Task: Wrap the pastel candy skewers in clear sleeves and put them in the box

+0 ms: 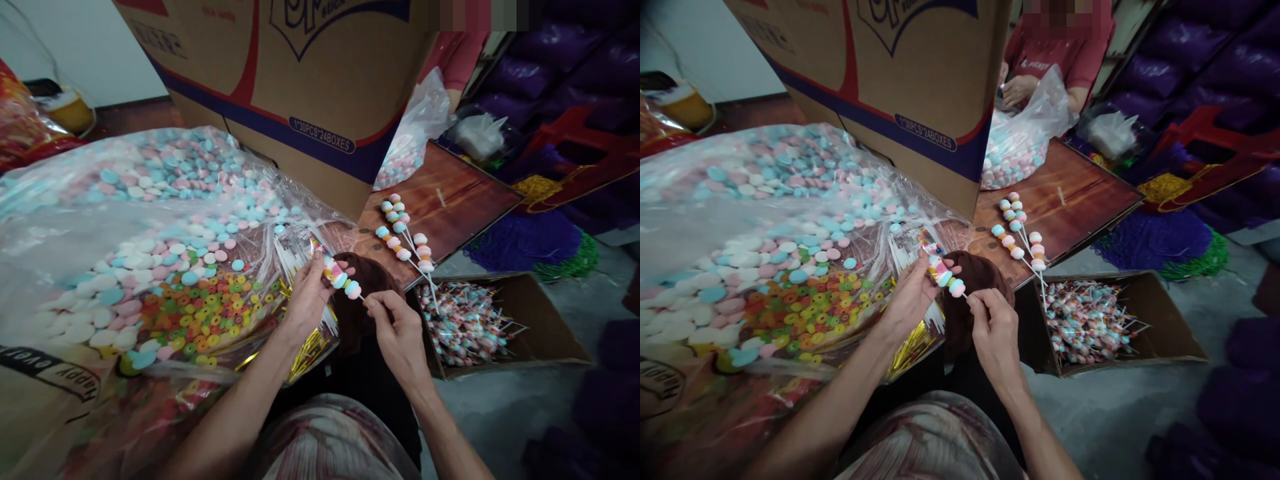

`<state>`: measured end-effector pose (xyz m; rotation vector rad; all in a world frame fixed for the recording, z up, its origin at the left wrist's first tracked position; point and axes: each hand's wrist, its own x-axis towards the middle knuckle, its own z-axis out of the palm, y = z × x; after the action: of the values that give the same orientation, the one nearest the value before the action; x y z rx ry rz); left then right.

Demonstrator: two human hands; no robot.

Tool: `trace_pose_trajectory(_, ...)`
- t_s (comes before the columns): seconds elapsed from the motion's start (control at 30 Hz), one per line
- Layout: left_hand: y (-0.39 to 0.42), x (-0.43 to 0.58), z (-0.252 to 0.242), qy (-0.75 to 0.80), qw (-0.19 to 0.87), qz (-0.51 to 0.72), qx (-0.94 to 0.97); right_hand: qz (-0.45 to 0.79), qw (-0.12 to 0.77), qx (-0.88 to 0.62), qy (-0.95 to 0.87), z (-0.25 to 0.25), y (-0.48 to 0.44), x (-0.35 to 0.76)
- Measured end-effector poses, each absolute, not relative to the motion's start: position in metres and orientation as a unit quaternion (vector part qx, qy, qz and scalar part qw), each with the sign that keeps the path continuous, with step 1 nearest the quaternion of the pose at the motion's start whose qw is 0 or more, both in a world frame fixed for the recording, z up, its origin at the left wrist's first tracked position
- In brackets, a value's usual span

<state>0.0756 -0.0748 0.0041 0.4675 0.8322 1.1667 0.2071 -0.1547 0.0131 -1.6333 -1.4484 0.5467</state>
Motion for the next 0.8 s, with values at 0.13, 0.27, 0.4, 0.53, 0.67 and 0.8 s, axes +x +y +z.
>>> trace_pose_trajectory(0.13,-0.073,0.074,-0.001,0.417,0.693,0.527,0.26,0.127,0.399,-0.641,-0.643,0.014,-0.152,0.214)
trace_pose_trajectory(0.27,-0.072,0.07,-0.004,0.439,0.688,0.515,0.262,0.035,0.369,-0.629,-0.683,0.012,-0.151,0.216)
trace_pose_trajectory(0.4,-0.071,0.067,-0.005,0.443,0.692,0.509,0.257,0.019,0.35,-0.622,-0.7,0.009,-0.15,0.217)
trace_pose_trajectory(0.53,-0.068,0.063,-0.002,0.448,0.713,0.483,0.241,0.018,0.348,-0.611,-0.711,0.009,-0.148,0.222)
trace_pose_trajectory(0.67,-0.064,0.058,0.0,0.46,0.735,0.441,0.229,0.007,0.332,-0.597,-0.731,0.011,-0.146,0.226)
trace_pose_trajectory(0.8,-0.066,0.06,-0.006,0.458,0.728,0.451,0.239,-0.015,0.326,-0.608,-0.724,0.009,-0.147,0.219)
